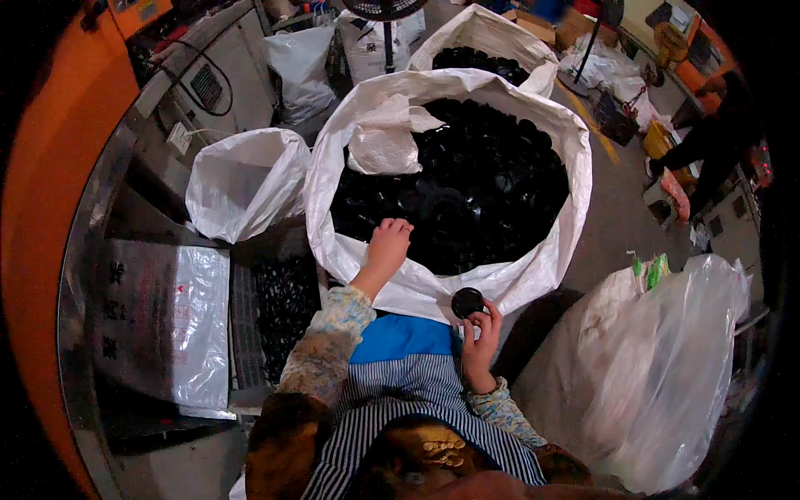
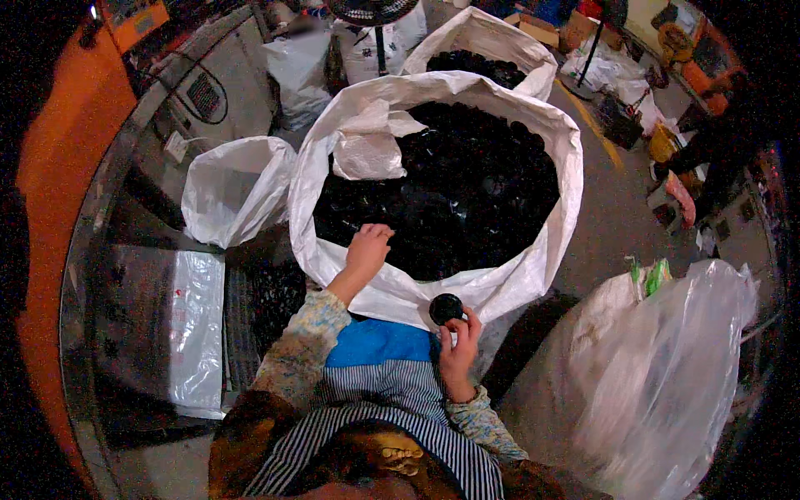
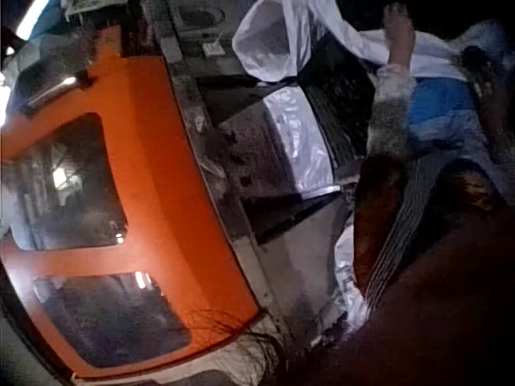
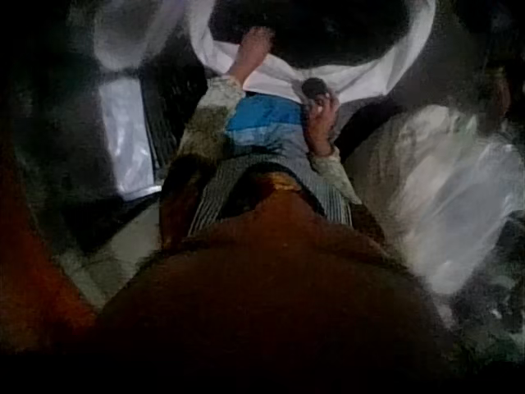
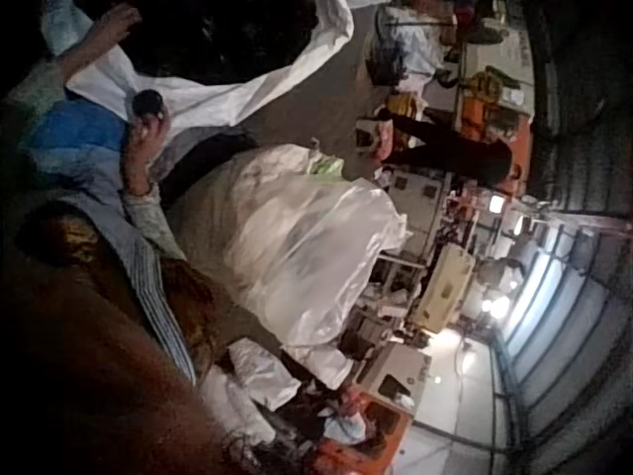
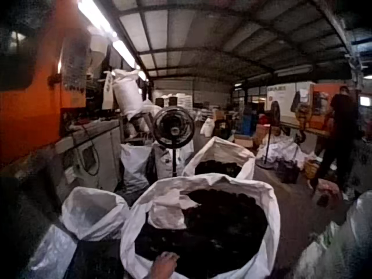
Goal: The person sits in a factory and repeatedly picks black plastic parts from a large white sack, inspects them by hand, and places them into a second sack. The person handles the parts one at a time and occasionally shifts the sack to access more items.
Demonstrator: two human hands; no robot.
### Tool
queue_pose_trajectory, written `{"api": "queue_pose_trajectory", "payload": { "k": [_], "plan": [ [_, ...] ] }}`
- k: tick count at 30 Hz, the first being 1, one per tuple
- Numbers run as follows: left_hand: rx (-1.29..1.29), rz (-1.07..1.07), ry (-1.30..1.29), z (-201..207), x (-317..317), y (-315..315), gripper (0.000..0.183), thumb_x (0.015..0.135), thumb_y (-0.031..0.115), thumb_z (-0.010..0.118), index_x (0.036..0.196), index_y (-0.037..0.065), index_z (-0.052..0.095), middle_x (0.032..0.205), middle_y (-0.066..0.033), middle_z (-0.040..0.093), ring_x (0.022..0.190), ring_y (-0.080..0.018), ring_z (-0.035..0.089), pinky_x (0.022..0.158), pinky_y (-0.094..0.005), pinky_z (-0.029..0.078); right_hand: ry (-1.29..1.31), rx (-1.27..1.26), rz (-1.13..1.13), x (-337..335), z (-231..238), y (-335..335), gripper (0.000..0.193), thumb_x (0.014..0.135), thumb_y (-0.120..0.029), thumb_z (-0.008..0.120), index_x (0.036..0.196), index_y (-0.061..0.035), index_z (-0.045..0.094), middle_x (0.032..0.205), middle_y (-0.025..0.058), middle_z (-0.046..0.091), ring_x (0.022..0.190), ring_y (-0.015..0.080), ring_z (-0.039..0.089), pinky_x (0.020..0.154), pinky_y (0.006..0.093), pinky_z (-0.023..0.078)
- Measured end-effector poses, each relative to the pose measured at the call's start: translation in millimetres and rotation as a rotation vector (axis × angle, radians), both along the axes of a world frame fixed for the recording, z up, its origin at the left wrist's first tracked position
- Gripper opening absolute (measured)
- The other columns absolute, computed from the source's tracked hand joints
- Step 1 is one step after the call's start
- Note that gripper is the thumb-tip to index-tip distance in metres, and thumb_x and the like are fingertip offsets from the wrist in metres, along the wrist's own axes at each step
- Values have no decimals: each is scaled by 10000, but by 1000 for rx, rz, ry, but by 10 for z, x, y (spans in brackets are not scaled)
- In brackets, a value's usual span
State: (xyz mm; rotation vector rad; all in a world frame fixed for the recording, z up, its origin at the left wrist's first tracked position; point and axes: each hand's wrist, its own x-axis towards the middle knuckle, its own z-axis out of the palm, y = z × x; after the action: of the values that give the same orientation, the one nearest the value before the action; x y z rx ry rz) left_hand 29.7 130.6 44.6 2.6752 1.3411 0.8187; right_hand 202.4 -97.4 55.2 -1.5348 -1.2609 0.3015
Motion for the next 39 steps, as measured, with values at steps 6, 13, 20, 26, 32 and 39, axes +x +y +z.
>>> {"api": "queue_pose_trajectory", "payload": {
  "k": [6,13,20,26,32,39],
  "plan": [
    [-59,32,329,-141,315,300,169,809,164,582,926,87,676,1051,-77,532,987,-280,483,794,-399,424,7,-34,-2,155,-65,-172,196,789,-37,646,961,-19,552,1248,154,453,985,272,545,756,321,506],
    [21,19,402,-154,217,500,272,823,236,593,1049,95,542,1130,-84,502,1004,-333,497,869,-417,425,61,-72,31,151,0,-216,192,779,-32,650,946,-24,555,1250,157,457,1059,313,526,804,352,497],
    [-291,-156,136,-295,-29,514,260,831,106,536,1088,80,573,907,-157,597,928,-327,562,800,-414,477,-16,20,45,91,4,-113,192,754,-4,661,915,-30,558,1229,147,469,950,286,564,765,326,487],
    [-442,26,423,-82,516,287,320,810,77,551,1127,60,588,1059,-150,576,951,-383,550,789,-447,479,84,90,-20,255,104,-149,170,757,2,645,907,-16,567,1230,153,468,883,223,572,763,301,481],
    [-61,-5,604,-352,302,298,146,788,126,571,824,77,703,972,-78,639,968,-281,535,754,-383,470,310,126,-169,791,278,313,188,831,-53,617,995,-5,539,1170,118,501,859,159,536,751,266,451],
    [-183,149,426,-210,195,485,145,812,98,528,937,101,600,899,-61,630,874,-267,586,714,-402,501,542,109,-126,888,-8,634,213,862,-80,606,1045,-18,518,1109,73,515,858,110,506,788,252,426]
  ]
}}
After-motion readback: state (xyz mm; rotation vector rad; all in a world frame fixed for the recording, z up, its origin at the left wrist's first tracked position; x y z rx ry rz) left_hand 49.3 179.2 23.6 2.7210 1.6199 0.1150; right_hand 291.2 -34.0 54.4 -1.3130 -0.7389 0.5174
